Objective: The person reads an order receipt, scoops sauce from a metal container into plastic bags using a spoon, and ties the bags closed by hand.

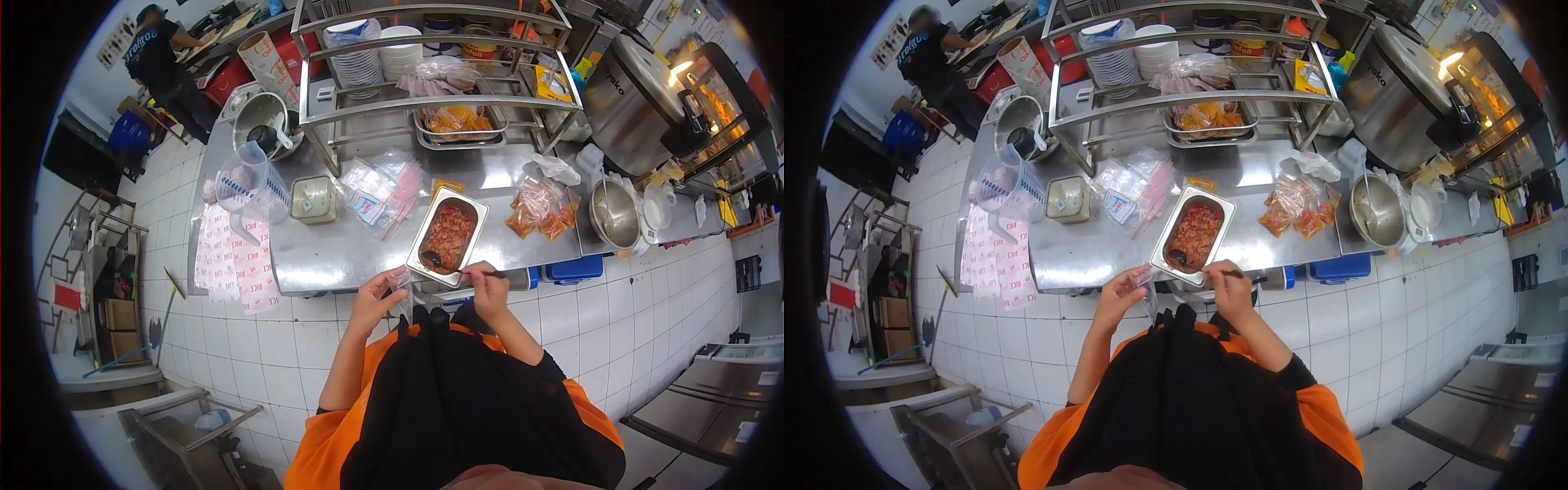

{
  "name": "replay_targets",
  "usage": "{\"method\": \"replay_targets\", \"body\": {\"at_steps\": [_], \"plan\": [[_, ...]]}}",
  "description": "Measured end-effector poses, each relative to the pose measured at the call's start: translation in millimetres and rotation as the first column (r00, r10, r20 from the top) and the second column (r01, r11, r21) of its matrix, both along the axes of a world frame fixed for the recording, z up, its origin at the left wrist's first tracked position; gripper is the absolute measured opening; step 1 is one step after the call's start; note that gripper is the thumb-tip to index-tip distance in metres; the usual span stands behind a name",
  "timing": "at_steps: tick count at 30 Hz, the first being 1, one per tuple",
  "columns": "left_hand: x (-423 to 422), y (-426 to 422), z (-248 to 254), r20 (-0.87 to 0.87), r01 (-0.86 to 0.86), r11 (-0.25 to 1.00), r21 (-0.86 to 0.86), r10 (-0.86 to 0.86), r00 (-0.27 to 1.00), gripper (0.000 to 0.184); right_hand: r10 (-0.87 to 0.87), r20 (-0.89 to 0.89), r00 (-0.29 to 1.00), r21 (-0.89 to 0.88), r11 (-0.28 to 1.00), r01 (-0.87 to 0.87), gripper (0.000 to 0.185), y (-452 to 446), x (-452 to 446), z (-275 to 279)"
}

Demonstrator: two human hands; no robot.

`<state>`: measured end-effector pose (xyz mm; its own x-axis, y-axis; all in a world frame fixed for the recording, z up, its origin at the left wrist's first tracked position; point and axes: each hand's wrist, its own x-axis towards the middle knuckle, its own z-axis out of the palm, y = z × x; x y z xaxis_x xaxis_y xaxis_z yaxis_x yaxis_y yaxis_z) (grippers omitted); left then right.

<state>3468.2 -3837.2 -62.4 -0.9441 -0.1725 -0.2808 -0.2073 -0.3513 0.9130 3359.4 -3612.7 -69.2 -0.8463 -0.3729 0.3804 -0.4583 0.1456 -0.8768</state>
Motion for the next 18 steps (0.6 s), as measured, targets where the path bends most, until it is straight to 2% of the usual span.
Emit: {"method": "replay_targets", "body": {"at_steps": [3,6,10,12,13,16,18], "plan": [[1,-1,-4,-0.026,0.038,0.999,-0.028,-0.038,0.999,0.058,-0.138,0.141,0.98,-0.027,0.989,0.144,0.025,1,-6,-2],[0,2,-3,-0.008,0.065,0.996,-0.065,-0.066,0.998,0.061,-0.081,0.05,0.995,-0.022,0.996,0.082,0.025,-2,-6,-11],[1,2,-5,-0.006,0.063,0.998,-0.006,-0.063,0.998,0.062,-0.118,0.405,0.907,-0.268,0.933,0.242,0.028,-2,-16,-23],[0,1,-2,-0.007,0.072,0.997,-0.022,-0.073,0.997,0.062,-0.094,0.52,0.849,-0.341,0.889,0.307,0.028,3,-29,-27],[0,1,0,-0.025,0.059,0.997,-0.042,-0.06,0.998,0.058,-0.133,0.565,0.814,-0.29,0.892,0.347,0.03,5,-32,-29],[-1,-3,7,-0.058,0.014,0.995,-0.094,-0.02,0.998,0.052,-0.189,0.55,0.813,-0.285,0.873,0.396,0.031,11,-45,-30],[1,-11,9,-0.054,-0.013,0.993,-0.12,0.006,0.999,0.051,-0.148,0.481,0.864,-0.295,0.901,0.319,0.028,7,-50,-20]]}}
